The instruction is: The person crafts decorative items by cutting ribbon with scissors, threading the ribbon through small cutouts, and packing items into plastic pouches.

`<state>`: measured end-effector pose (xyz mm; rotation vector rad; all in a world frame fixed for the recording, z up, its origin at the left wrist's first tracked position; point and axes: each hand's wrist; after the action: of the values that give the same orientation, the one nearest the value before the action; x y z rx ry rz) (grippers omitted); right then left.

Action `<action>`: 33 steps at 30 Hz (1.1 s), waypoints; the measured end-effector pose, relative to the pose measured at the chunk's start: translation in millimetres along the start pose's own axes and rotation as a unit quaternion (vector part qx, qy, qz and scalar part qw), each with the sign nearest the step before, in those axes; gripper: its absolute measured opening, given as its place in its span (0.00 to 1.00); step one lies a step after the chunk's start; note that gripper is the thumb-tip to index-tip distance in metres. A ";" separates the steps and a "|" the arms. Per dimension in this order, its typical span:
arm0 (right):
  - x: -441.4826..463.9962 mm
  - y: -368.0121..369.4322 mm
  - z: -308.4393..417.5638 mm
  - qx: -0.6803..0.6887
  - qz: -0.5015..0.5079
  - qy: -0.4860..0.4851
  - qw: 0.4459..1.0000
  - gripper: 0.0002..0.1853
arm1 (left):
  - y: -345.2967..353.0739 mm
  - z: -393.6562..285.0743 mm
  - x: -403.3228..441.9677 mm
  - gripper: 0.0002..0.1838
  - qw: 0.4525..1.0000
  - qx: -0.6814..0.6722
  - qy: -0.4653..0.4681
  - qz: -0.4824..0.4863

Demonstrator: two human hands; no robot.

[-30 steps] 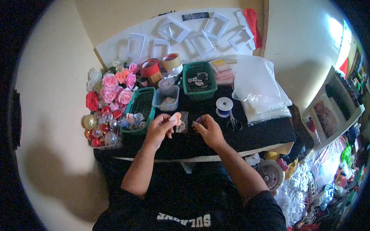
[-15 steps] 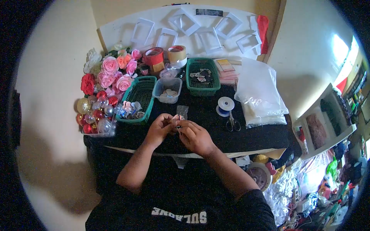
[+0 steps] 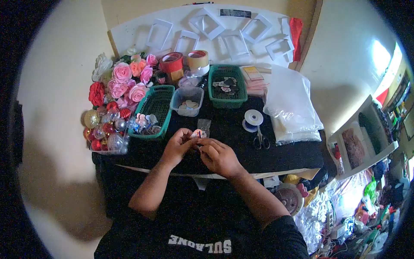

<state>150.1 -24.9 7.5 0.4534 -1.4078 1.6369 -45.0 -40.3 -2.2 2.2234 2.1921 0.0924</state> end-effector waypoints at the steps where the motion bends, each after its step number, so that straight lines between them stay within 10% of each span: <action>1: -0.8 -0.1 -0.2 -0.005 0.003 -0.001 1.000 0.14 | -0.8 2.5 0.5 0.12 1.000 0.000 -0.001 0.001; 33: -3.5 1.6 0.3 0.021 0.002 0.007 1.000 0.12 | -1.0 0.8 -1.8 0.13 0.997 0.073 0.007 0.009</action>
<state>150.6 -26.4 4.0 0.4623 -1.3669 1.6721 -46.0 -42.0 -3.1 2.3225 2.2554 -0.0555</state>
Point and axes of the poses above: each hand's wrist, its own x-axis towards the middle knuckle, its own y-axis out of the palm, z = x × y, and after that the axes turned 2 degrees about -z, right-handed
